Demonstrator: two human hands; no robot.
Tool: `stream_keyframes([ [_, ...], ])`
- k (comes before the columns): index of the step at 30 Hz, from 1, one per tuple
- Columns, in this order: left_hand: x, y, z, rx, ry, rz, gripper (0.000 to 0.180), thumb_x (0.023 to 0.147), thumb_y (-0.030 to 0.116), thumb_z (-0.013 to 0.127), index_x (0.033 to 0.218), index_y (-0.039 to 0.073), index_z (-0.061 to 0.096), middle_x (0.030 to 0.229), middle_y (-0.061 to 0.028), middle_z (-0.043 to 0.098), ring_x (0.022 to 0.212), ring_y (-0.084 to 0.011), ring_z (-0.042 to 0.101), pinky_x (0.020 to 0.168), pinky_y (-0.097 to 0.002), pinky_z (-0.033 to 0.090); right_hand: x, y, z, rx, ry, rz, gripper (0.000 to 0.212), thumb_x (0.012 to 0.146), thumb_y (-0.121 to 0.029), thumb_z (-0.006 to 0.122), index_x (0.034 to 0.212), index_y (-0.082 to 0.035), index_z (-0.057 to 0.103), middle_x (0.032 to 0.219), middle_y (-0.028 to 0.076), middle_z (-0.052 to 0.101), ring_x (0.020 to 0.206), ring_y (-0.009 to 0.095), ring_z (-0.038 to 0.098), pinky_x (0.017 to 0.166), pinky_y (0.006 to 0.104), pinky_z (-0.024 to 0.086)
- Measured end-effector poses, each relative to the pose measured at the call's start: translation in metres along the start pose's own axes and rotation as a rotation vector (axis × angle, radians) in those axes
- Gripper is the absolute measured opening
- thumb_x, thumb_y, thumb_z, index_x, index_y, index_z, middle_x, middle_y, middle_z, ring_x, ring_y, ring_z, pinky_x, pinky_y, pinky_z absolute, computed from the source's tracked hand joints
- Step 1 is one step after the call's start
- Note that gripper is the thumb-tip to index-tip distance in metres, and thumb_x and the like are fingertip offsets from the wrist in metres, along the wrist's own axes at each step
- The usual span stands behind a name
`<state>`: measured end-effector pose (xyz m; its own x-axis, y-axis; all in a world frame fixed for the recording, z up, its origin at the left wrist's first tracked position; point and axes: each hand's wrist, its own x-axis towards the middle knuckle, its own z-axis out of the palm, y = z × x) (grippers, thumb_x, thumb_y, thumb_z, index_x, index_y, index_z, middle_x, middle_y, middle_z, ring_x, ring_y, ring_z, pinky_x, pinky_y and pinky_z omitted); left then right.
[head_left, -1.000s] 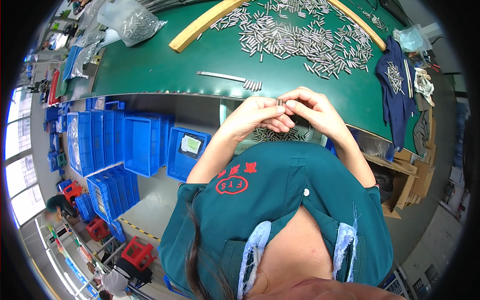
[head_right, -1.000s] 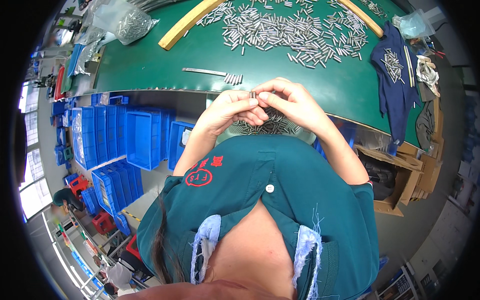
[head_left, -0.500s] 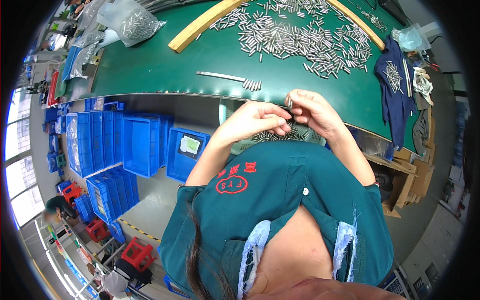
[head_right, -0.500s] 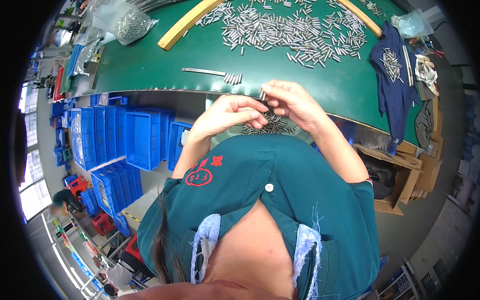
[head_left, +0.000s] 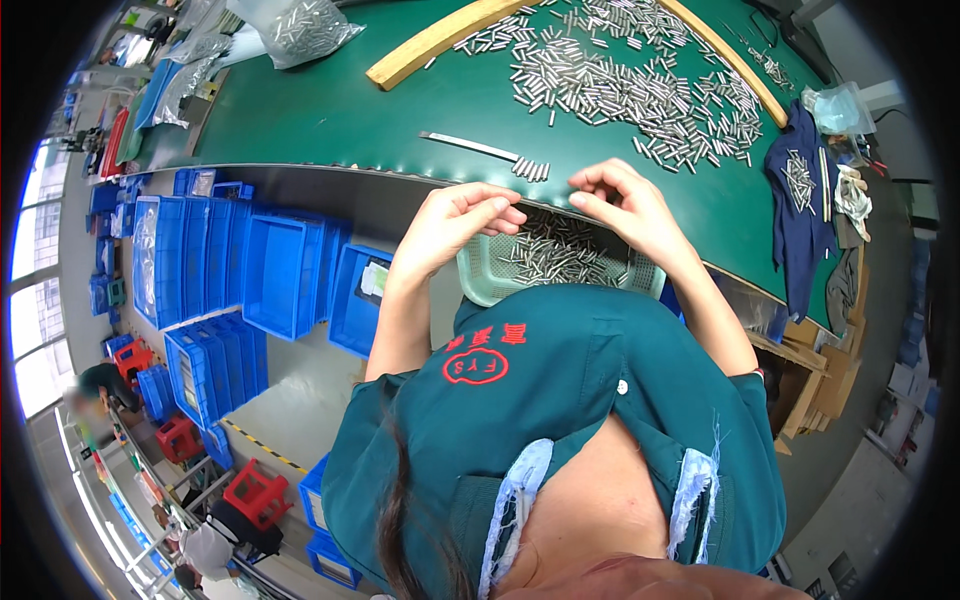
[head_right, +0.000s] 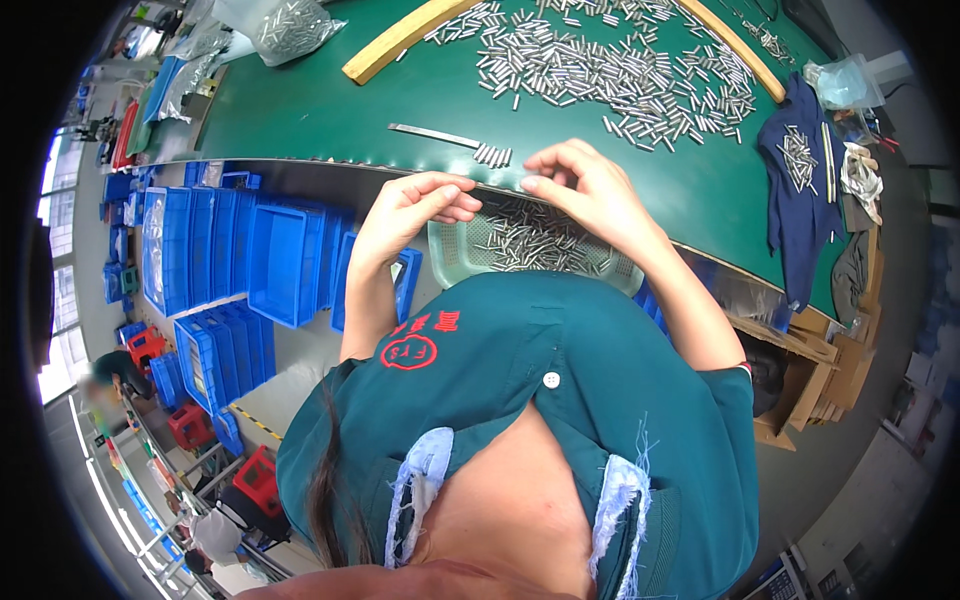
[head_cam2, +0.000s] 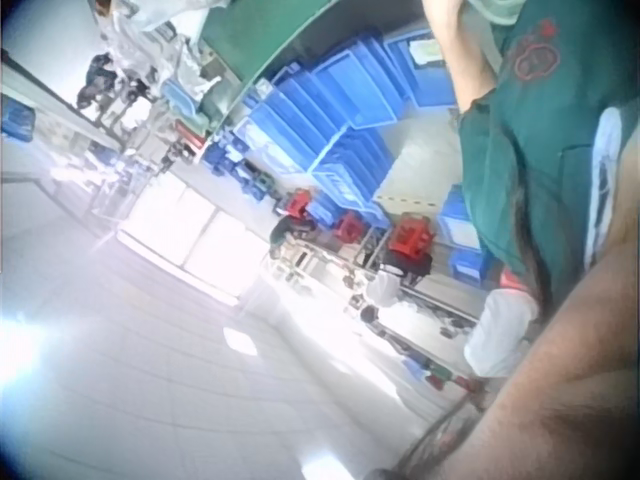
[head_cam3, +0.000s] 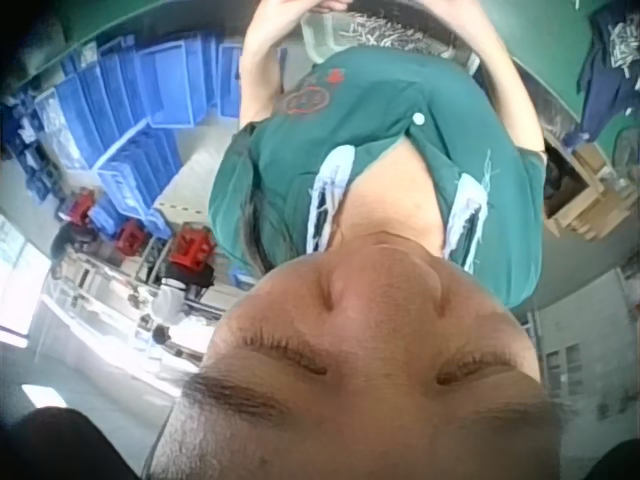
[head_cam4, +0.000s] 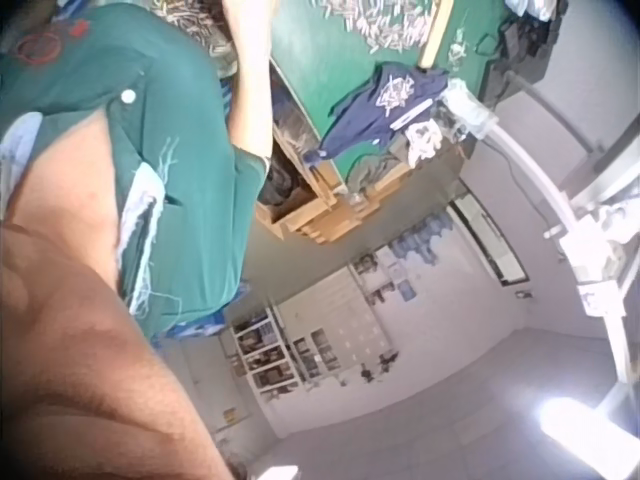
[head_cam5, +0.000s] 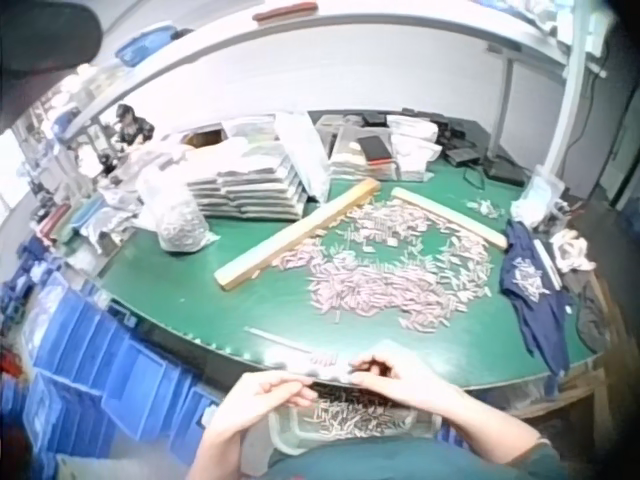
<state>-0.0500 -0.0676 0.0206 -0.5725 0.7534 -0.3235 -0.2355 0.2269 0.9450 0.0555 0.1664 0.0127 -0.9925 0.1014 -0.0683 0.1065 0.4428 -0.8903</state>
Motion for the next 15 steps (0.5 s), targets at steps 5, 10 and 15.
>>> stream_keyframes([
  [5, 0.006, -0.013, 0.005, -0.001, 0.158, 0.116, 0.027, 0.095, 0.018, 0.054, 0.112, -0.002, 0.063, 0.095, -0.0098, 0.070, 0.081, -0.0120, 0.066, 0.075, -0.0235, 0.050, 0.027, -0.013, 0.026, -0.379, 0.073, -0.103, 0.042, 0.080, -0.040, 0.069, 0.107, -0.008, 0.064, 0.098, 0.008, 0.058, 0.082, 0.020, 0.063, 0.072, 0.0332, 0.051],
  [10, 0.019, -0.017, 0.019, 0.708, 0.515, 0.283, 0.017, 0.090, 0.017, 0.059, 0.101, 0.008, 0.068, 0.086, -0.0057, 0.065, 0.073, -0.0162, 0.064, 0.066, -0.0278, 0.049, 0.041, -0.008, 0.044, -0.620, 0.188, -0.221, 0.037, 0.079, -0.038, 0.070, 0.102, -0.010, 0.062, 0.095, 0.006, 0.057, 0.086, 0.022, 0.062, 0.073, 0.0360, 0.052],
  [15, 0.028, -0.021, 0.034, 0.886, 0.538, 0.406, 0.014, 0.088, 0.017, 0.060, 0.096, 0.011, 0.069, 0.083, -0.0072, 0.060, 0.075, -0.0252, 0.063, 0.067, -0.0356, 0.050, 0.036, -0.004, 0.034, -0.614, 0.146, -0.206, 0.029, 0.079, -0.034, 0.069, 0.095, -0.012, 0.061, 0.088, 0.005, 0.056, 0.087, 0.022, 0.061, 0.073, 0.0368, 0.052],
])
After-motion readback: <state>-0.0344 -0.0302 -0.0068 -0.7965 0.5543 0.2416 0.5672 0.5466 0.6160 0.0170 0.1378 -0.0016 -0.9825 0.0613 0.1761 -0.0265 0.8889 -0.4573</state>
